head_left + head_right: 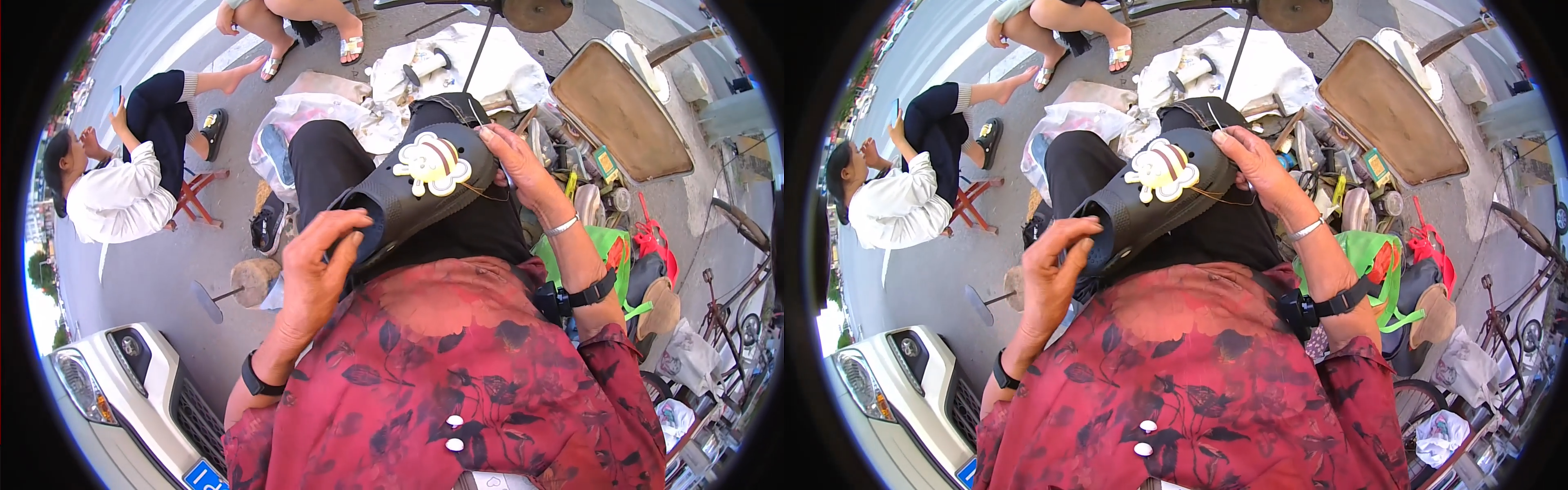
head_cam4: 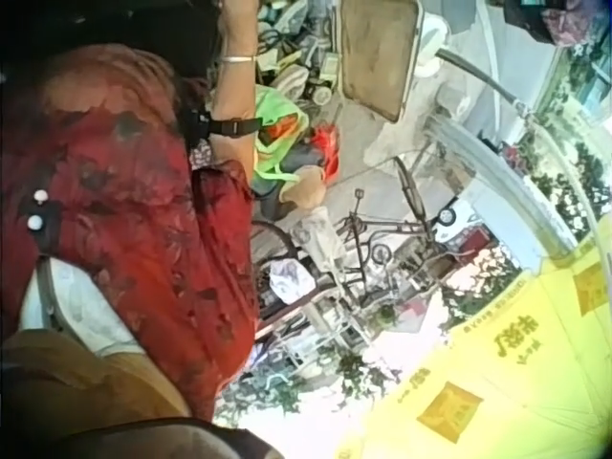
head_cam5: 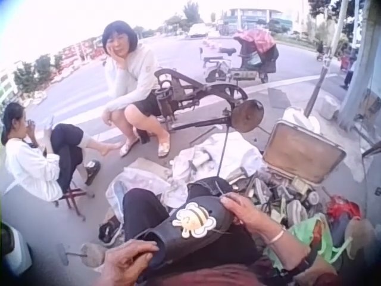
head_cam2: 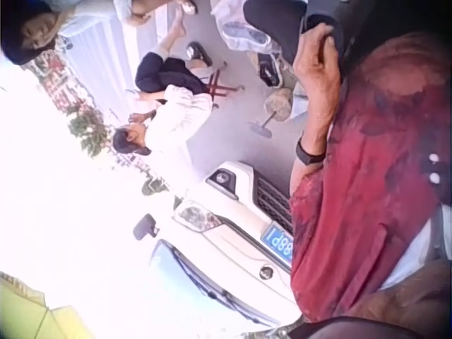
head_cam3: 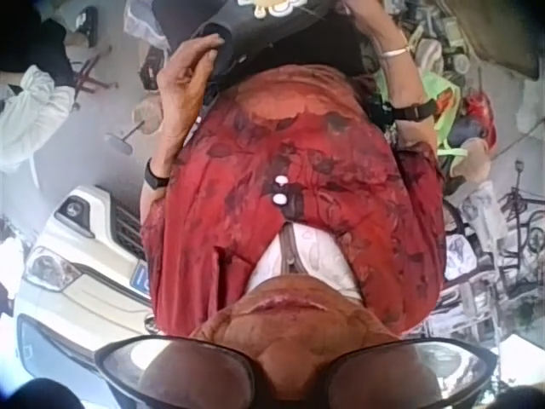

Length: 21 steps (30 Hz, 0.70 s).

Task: The recorder is hand-stitching a decorative element or repair onto a rubber clog using a needle and thread.

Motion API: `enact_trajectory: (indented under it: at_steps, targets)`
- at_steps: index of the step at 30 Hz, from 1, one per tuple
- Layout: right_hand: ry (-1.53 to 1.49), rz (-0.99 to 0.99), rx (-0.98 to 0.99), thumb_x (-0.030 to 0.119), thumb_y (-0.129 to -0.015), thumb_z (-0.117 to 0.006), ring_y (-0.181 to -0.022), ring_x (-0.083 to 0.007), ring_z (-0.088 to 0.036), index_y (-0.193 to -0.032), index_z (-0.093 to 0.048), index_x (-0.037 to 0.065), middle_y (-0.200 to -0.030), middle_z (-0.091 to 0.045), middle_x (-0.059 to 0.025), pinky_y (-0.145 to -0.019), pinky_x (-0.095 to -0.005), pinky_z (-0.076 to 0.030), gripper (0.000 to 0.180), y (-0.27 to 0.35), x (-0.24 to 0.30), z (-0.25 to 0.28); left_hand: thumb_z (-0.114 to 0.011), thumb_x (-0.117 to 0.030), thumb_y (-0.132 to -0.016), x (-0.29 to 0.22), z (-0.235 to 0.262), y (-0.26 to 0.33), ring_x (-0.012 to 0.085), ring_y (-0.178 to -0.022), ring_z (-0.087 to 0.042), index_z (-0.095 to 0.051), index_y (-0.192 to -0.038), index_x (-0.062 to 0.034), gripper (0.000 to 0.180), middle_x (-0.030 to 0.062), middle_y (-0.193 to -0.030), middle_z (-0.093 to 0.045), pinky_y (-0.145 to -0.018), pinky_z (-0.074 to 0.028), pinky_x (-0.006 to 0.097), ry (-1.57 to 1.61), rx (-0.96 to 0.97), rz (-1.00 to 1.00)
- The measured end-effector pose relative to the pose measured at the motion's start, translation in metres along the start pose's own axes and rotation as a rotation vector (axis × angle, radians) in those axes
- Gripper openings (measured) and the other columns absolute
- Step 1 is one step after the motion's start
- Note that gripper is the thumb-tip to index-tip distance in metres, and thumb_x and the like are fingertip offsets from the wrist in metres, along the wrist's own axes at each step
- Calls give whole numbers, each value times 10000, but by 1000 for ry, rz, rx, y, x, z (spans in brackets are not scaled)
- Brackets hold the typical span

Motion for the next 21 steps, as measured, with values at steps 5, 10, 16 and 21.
enact_trajectory:
  at_steps: [5,10,16,21]
  targets:
    - [26,19,42,504,-943,-608,-634,7,-406,-1228,-567,89,-868,-530,74,-509,-161,-307,505,1,-5,1,-534,-19,-922,28,-36,-15,172,-1105,-598,-573,-1251,63,341,131,-1205,-663,-988,-437,292,377,266,223]
    - [-12,18,81,478,-972,-589,-678,16,-414,-1293,-536,95,-928,-541,85,-531,-152,-309,503,4,-13,7,-539,-3,-914,51,-67,-27,148,-1137,-584,-552,-1334,32,422,55,-1308,-617,-1013,-430,289,777,300,563]
    - [15,26,105,461,-973,-591,-694,17,-409,-1325,-513,97,-946,-535,78,-558,-157,-314,513,8,-19,11,-573,-50,-934,62,-81,-16,178,-1192,-583,-574,-1310,10,380,80,-1296,-624,-1009,-469,323,969,164,640]
    - [32,19,102,460,-974,-589,-683,6,-398,-1324,-512,92,-927,-522,77,-546,-163,-308,513,8,-18,13,-573,-49,-932,58,-89,-22,175,-1185,-586,-574,-1310,8,382,78,-1293,-626,-1002,-471,320,1002,132,652]
Point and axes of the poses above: each hand's wrist, its own y-axis away from the middle knuckle, its own z-axis out of the back of the hand, x = y × z, the point moved 3 cm from there along -y, towards the middle knuckle
